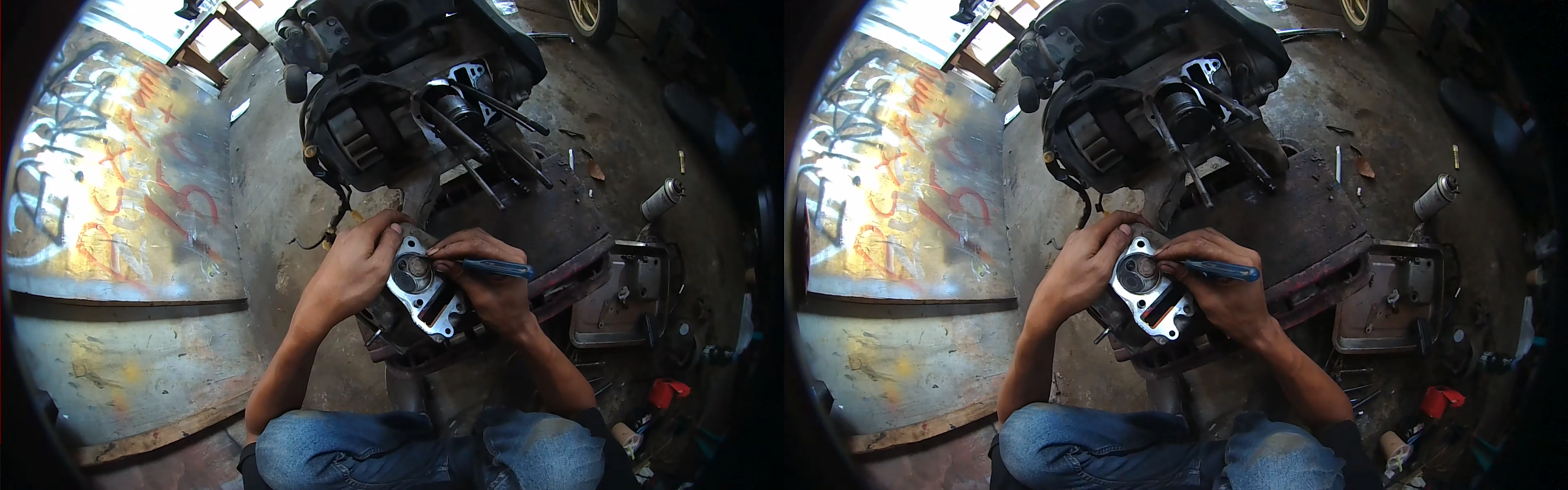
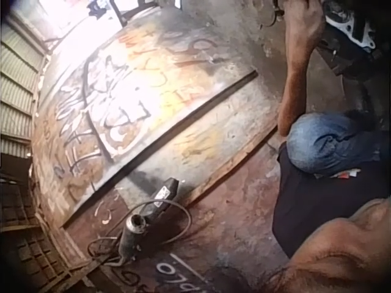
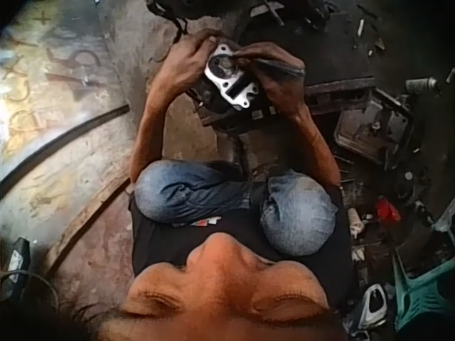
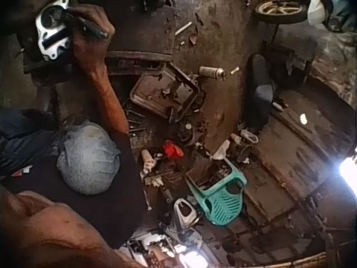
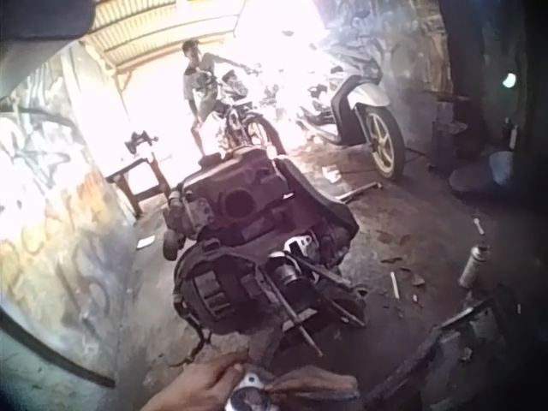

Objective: Inspecting and marking components of a motorcycle cylinder head.

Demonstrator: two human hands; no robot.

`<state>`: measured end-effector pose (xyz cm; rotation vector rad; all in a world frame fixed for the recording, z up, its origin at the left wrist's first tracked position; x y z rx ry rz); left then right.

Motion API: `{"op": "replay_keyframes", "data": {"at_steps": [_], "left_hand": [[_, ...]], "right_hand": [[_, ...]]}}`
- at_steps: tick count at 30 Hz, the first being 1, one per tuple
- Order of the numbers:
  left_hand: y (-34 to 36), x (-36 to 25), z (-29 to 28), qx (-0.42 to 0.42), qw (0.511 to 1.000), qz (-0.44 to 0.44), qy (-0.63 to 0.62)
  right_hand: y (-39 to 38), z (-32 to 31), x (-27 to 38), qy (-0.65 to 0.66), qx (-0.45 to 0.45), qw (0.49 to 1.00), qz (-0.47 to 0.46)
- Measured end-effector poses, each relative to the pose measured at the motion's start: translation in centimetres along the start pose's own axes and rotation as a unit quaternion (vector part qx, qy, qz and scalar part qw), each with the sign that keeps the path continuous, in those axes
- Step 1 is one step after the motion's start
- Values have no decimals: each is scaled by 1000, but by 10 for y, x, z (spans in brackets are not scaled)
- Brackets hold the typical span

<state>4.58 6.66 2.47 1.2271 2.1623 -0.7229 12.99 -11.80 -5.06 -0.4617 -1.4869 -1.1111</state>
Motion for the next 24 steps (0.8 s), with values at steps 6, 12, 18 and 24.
{"op": "replay_keyframes", "data": {"at_steps": [6, 12, 18, 24], "left_hand": [[-1, -5, -2, -8, 1000, 4, 17], [-1, -7, -3, 0, 999, 17, 33], [-1, -1, -2, -10, 1000, 13, 5], [-1, -7, -3, -6, 1000, 7, 18]], "right_hand": [[4, 2, -5, 26, 7, 999, -19], [7, 2, -3, 10, 23, 999, -36], [8, -1, 0, 9, 46, 998, -30], [12, 0, 1, 24, 44, 999, -20]]}}
Point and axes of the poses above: each hand's wrist, its own y-axis towards the middle knuckle, its own z-axis out of the palm, x = y × z, the point moved 3 cm from there along y, towards the middle knuckle, and after that the axes turned 9 degrees about -x, right-handed, at the moved point
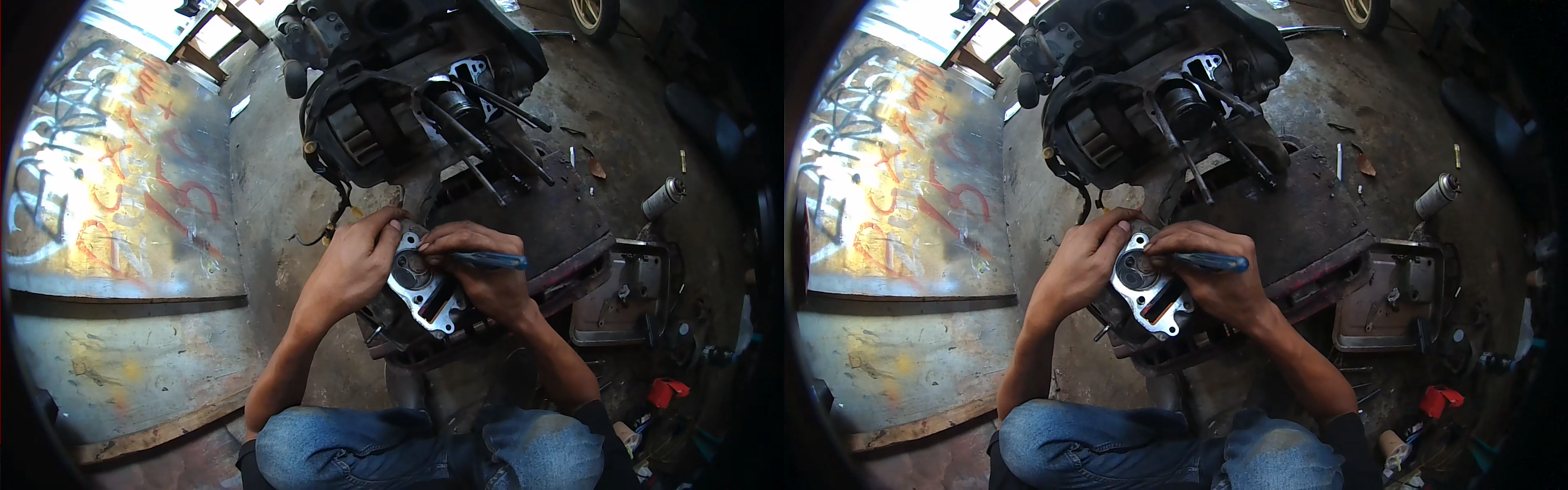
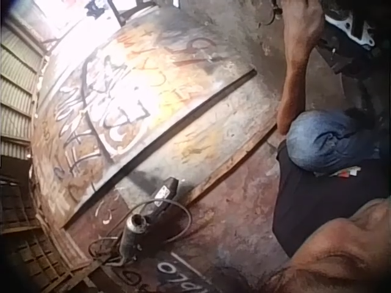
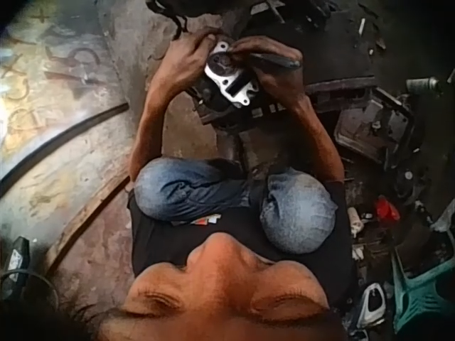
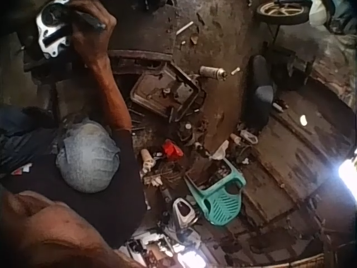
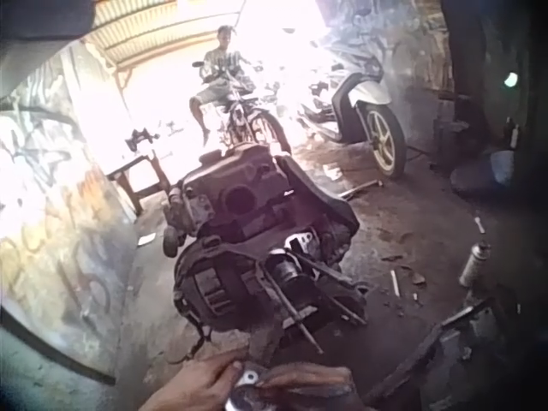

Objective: Inspecting and marking components of a motorcycle cylinder head.

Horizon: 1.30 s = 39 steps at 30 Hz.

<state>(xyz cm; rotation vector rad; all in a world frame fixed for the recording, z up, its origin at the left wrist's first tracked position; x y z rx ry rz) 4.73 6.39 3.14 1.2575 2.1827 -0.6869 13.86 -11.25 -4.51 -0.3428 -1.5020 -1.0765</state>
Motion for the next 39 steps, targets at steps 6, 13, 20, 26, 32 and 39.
{"op": "replay_keyframes", "data": {"at_steps": [6, 13, 20, 26, 32, 39], "left_hand": [[1, 7, 3, -7, 1000, 3, 7], [0, 8, 1, -6, 1000, 0, 0], [1, 5, 0, -6, 1000, -12, 1], [2, 2, 1, 5, 1000, -9, 1], [1, 2, 1, 0, 1000, -8, 22], [1, 7, 1, -12, 1000, -2, 12]], "right_hand": [[-2, -2, -7, -14, 8, 1000, -14], [1, -4, -5, 6, 17, 1000, 14], [8, -5, -8, 6, 33, 999, 18], [18, 6, 4, -8, 31, 999, 3], [12, -3, -2, -40, 34, 999, -8], [8, -2, 3, -51, 23, 998, -6]]}}
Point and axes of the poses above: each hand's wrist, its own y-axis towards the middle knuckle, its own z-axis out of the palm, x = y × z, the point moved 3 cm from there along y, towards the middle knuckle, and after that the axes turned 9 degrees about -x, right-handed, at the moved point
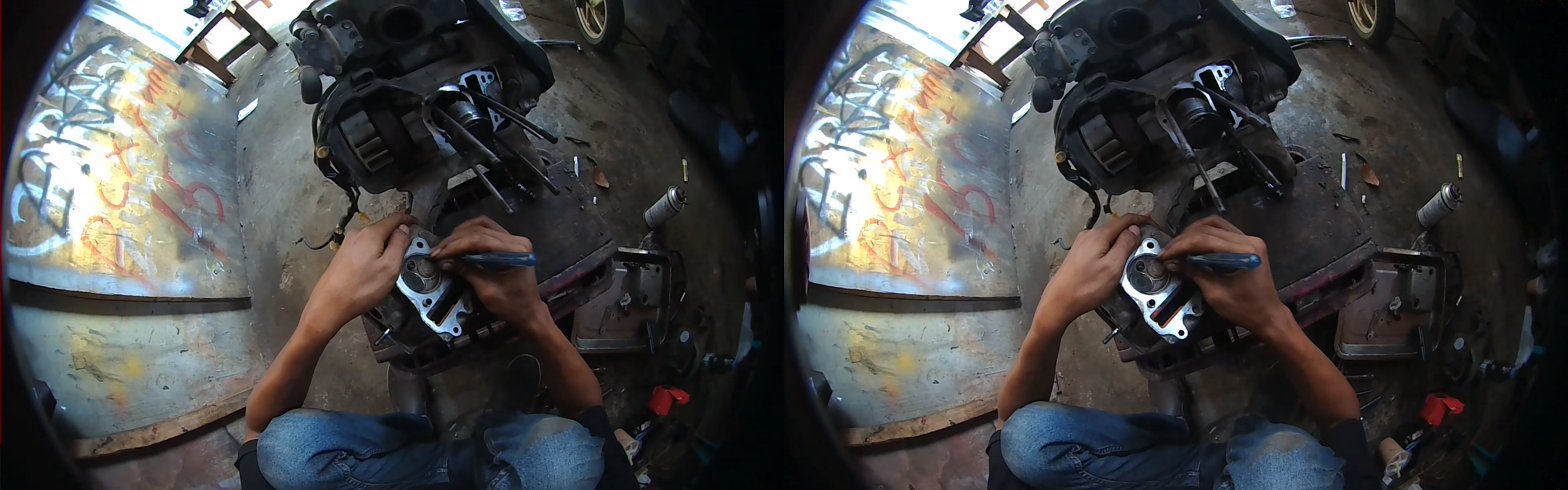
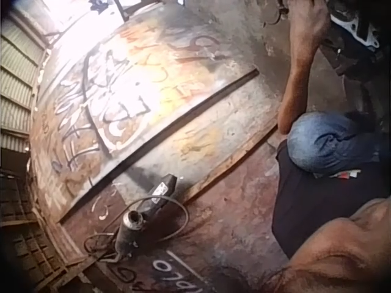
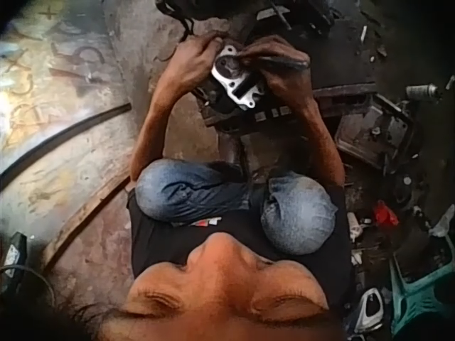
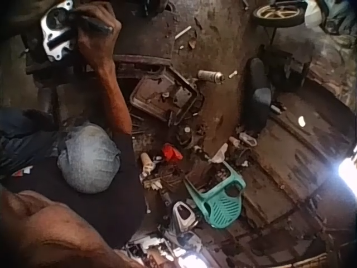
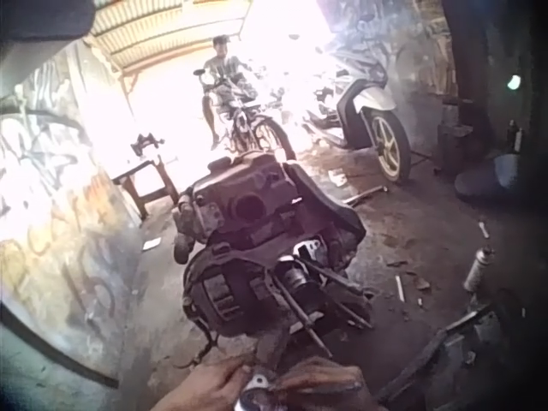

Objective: Inspecting and marking components of a motorcycle cylinder head.

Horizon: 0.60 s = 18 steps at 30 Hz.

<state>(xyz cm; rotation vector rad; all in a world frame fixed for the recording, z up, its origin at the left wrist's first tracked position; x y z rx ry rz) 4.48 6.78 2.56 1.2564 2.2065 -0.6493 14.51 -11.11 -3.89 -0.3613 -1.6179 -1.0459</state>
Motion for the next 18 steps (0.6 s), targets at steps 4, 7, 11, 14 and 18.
{"op": "replay_keyframes", "data": {"at_steps": [4, 7, 11, 14, 18], "left_hand": [[1, -3, 0, 7, 1000, 1, -5], [0, 0, 0, 6, 1000, -16, -15], [2, 1, 2, 6, 1000, 1, -4], [2, -3, 0, 16, 1000, -20, -11], [0, -1, 1, 0, 1000, -10, -14]], "right_hand": [[1, 1, -1, -6, -10, 1000, -12], [2, 4, -3, 39, -11, 999, 23], [-3, 1, -3, 42, -34, 998, 34], [5, 5, 1, 33, -24, 999, 21], [7, 6, -1, 27, -1, 1000, 10]]}}
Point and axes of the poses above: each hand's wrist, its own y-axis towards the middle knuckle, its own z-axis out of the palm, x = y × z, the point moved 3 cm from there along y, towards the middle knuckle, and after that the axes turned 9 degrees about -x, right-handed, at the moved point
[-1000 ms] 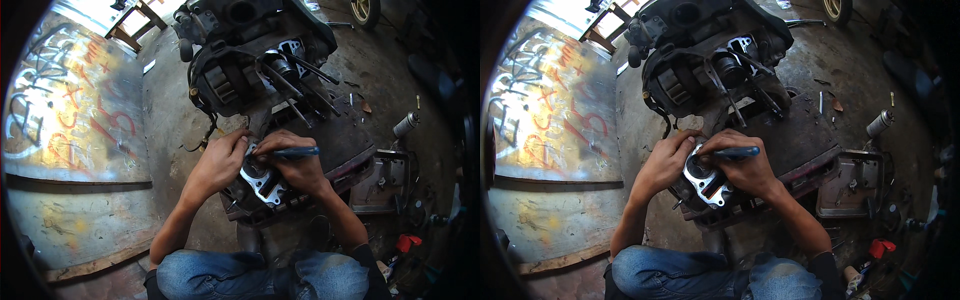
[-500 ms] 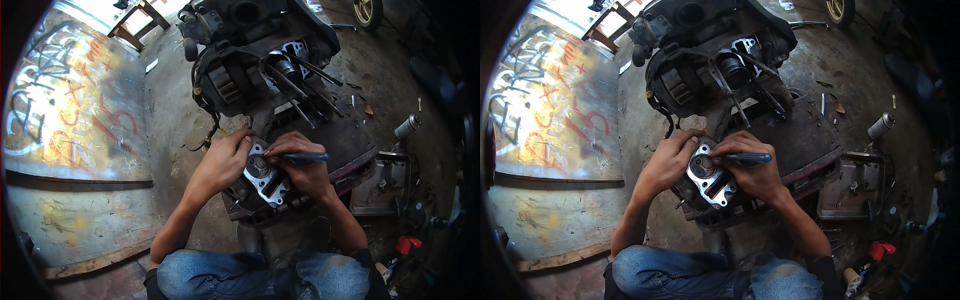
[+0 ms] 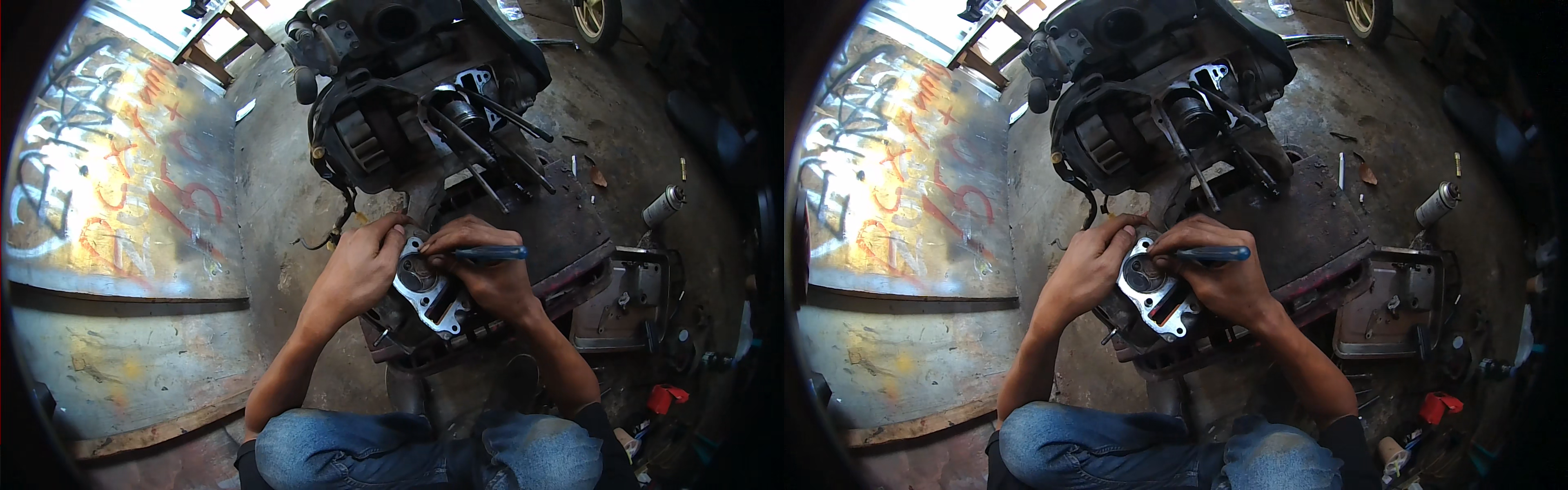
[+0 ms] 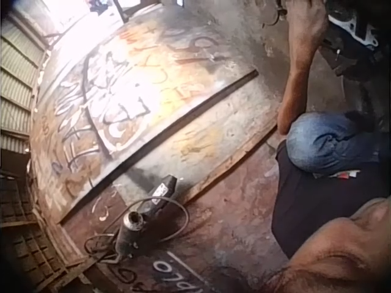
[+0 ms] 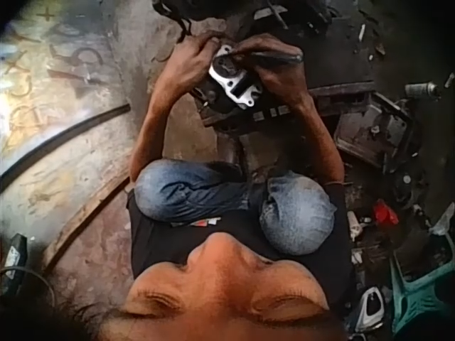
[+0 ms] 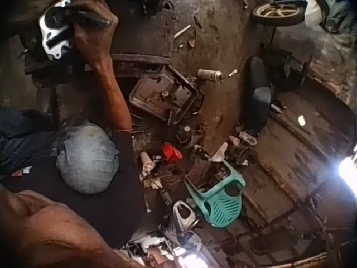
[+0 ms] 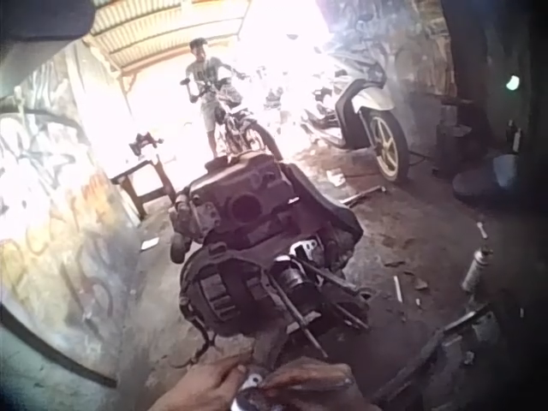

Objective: Inspecting and marking components of a motorcycle cylinder head.

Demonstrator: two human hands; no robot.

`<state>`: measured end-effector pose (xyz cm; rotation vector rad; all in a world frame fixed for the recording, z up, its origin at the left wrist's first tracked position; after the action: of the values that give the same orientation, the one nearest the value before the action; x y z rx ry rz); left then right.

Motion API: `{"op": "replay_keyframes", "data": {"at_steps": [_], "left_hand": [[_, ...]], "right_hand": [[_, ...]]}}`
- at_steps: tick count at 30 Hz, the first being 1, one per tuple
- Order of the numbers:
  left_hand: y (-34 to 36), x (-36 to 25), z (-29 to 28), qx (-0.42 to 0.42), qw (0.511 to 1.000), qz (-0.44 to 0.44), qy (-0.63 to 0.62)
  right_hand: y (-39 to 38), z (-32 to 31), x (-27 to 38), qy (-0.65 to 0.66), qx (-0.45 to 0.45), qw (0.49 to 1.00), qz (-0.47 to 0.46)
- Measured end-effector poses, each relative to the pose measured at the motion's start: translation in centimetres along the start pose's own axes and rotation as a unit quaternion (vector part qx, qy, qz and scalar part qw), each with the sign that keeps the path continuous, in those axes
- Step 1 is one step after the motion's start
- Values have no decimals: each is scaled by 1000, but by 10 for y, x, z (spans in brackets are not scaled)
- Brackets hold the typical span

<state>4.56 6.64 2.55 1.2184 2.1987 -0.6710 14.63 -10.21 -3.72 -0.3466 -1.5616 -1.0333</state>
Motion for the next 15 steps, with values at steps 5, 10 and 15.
{"op": "replay_keyframes", "data": {"at_steps": [5, 10, 15], "left_hand": [[-1, -4, 0, -1, 1000, 14, 17], [-2, -3, -1, 0, 1000, -2, 5], [0, -5, 0, 7, 1000, -7, 9]], "right_hand": [[0, 1, -2, 6, -13, 1000, 3], [1, 2, -1, 19, 7, 1000, 16], [-1, 3, 6, -12, -20, 1000, -3]]}}
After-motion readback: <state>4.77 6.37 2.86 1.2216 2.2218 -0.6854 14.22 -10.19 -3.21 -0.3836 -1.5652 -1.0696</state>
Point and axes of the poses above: each hand's wrist, its own y-axis towards the middle knuckle, its own z-axis out of the palm, x = y × z, the point moved 3 cm from there along y, towards the middle knuckle, and after that the axes turned 9 degrees about -x, right-handed, at the moved point
